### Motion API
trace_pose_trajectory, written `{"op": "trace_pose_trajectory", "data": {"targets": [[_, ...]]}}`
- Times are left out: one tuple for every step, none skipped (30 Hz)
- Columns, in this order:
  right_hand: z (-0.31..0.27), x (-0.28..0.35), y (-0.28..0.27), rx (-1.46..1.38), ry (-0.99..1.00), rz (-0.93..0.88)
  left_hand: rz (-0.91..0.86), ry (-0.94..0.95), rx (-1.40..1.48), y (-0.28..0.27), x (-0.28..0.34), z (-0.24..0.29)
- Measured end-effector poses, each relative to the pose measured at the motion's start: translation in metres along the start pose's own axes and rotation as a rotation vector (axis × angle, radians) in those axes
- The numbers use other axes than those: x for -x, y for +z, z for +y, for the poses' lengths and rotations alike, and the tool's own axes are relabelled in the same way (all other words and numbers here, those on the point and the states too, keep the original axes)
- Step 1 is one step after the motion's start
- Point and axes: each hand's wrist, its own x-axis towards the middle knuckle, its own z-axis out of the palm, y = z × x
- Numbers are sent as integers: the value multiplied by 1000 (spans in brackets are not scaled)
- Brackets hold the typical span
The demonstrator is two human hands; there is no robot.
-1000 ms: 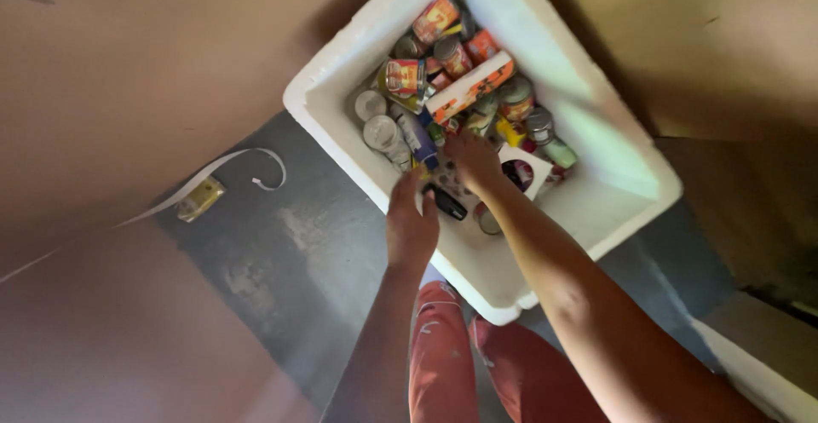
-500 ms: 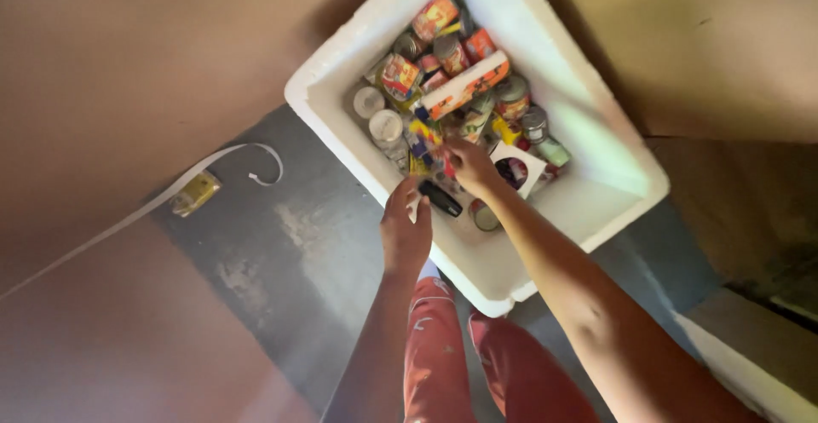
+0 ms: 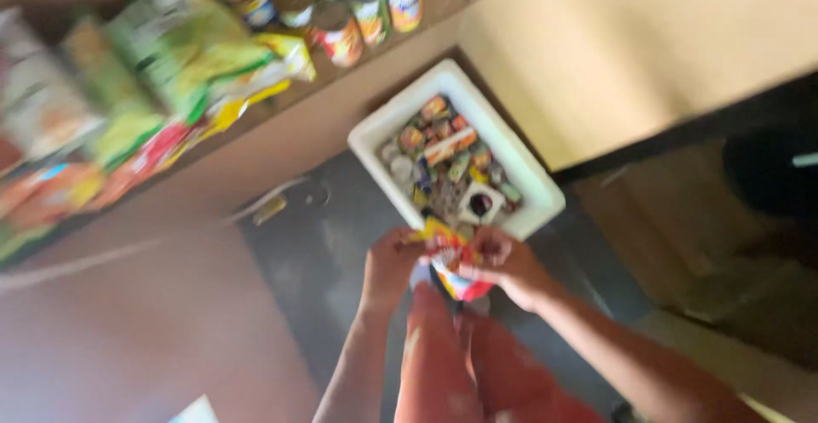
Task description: Stocking and organizing various grocery items and condiments onto storage shelves from a container.
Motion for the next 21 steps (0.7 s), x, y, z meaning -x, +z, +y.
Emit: {"op": "trace_pose_trajectory", "data": {"targets": [[-19,25,17,-5,8,-7,8,-7,-4,4,35,29],[-46,34,27,-91,-87,-68,52,17,86,11,53,61],[-72,44,37,-177,-181,-132,93,42,176,18,70,92],[-93,65,56,-170,-176,-158,119,53,179,22,91,119],[-112,85,75,-141,-65,-157,173,81,69,25,111,144],[-129,104,93,-104,50,-153,231,101,-38,28,130,166],[-132,117,100,-91,60,-179,261,106,-29,26,146,180],[-134,129,107,-42,43,-268,248,144,0,25,159,194],[-136,140,112,7,25,-357,236,183,28,23,171,207],[-141,147,117,23,23,-381,258,199,36,19,181,218],[-146,152,121,87,-3,-381,278,228,-38,15,189,228],[-148,160,126,140,-29,-371,289,248,-119,10,199,237],[-153,167,133,146,-29,-386,303,253,-117,10,208,240],[-160,173,140,391,-152,-289,322,357,-110,10,213,243],[-167,178,147,634,-276,-185,339,462,-105,10,219,247],[-172,180,153,647,-295,-193,348,484,-98,7,225,253],[-176,182,160,531,-277,-197,318,519,-100,4,231,260],[-178,187,168,410,-244,-199,286,539,-104,1,239,263],[-176,186,168,419,-249,-206,293,547,-99,-4,243,264],[-172,184,171,443,-275,-197,235,594,-170,-13,248,264],[-169,182,175,467,-301,-188,176,639,-241,-21,253,264]]}}
